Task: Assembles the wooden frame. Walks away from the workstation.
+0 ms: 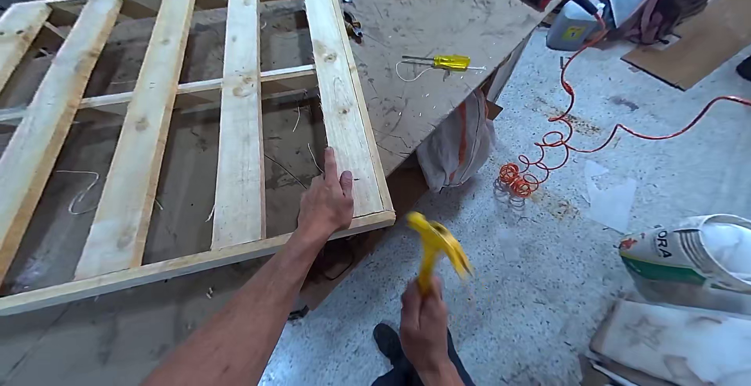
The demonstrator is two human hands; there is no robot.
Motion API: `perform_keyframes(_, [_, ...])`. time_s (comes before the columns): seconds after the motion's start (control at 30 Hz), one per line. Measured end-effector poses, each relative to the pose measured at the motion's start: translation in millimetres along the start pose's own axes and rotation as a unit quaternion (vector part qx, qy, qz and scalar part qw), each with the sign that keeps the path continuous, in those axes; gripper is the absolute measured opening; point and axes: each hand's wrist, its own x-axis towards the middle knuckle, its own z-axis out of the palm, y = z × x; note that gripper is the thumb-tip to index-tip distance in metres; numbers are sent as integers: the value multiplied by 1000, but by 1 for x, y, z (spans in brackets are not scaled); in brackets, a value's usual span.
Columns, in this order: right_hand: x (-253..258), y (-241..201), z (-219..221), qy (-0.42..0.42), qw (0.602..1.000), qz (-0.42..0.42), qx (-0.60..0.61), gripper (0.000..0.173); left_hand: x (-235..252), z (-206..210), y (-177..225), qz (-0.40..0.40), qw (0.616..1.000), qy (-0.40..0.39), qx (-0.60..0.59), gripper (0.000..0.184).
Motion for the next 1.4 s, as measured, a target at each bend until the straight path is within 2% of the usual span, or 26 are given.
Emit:
perform_keyframes(0.07, [1,-11,-3,-30,979,136,149,41,-2,2,-1,-4,1000,-3,2,66])
perform_keyframes(0.13, [8,-24,-4,-8,950,182,252,36,3,0,2,-5,1000,0,8,66])
perform_keyframes(0.23, [25,-33,-28,-127,915,288,253,36,2,-1,2,-17,1000,-14,18,66])
perform_keyframes(0.27, [33,-36,-37,-132,905,301,270,35,1,-1,3,-19,1000,-14,19,66])
perform_keyframes(0.33, [48,-38,-46,-112,916,269,274,34,6,-1,4,-15,1000,-3,20,65])
perform_keyframes(0.37, [52,-36,-50,-146,922,263,242,35,5,0,2,-17,1000,-3,23,65])
perform_keyframes(0.4, [54,-33,-54,-201,916,277,208,37,3,1,0,-19,1000,-4,23,65])
perform_keyframes(0.43, [51,-31,-54,-221,906,293,212,39,1,2,-2,-18,1000,-3,22,65])
perform_keyframes(0.47, [42,-32,-50,-193,898,306,250,39,1,3,-1,-14,1000,2,19,64])
perform_keyframes(0.53, [20,-41,-22,-75,878,319,348,37,3,3,0,-11,1000,12,20,64])
perform_keyframes(0.57, [11,-46,-7,-55,858,334,387,36,2,3,1,-14,1000,13,22,63])
perform_keyframes(0.63, [7,-46,7,-67,824,370,424,35,1,3,1,-18,1000,7,24,63])
perform_keyframes(0.73, [-6,-51,22,18,811,354,466,36,1,3,0,-14,1000,8,27,62])
perform_keyframes(0.83, [-25,-57,35,-87,784,404,464,37,1,4,-2,-3,999,16,36,62])
perform_keyframes(0.87, [-31,-59,40,-69,773,410,479,37,0,5,-2,3,999,14,36,63])
perform_keyframes(0.97, [-18,-61,58,117,748,384,529,38,2,5,1,9,999,17,30,63])
perform_keyframes(1.0, [-12,-59,60,120,746,388,528,37,0,5,-1,6,999,14,31,63])
perform_keyframes(1.07, [-7,-49,53,35,772,395,497,34,1,5,1,7,999,19,29,63])
perform_keyframes(1.1, [-7,-47,48,20,777,394,491,35,1,5,1,10,999,19,27,63])
perform_keyframes(1.17, [-9,-48,50,67,782,372,496,35,2,4,3,15,999,15,30,63])
perform_keyframes(1.23, [-8,-47,55,45,781,374,499,34,1,5,3,14,999,15,31,63])
perform_keyframes(1.27, [-7,-44,53,29,770,385,508,35,0,6,2,13,999,15,30,63])
perform_keyframes(1.37, [0,-44,53,104,700,413,573,39,1,5,1,18,999,19,31,62])
perform_keyframes(1.4, [2,-46,53,89,678,427,592,40,1,4,1,18,999,21,33,62])
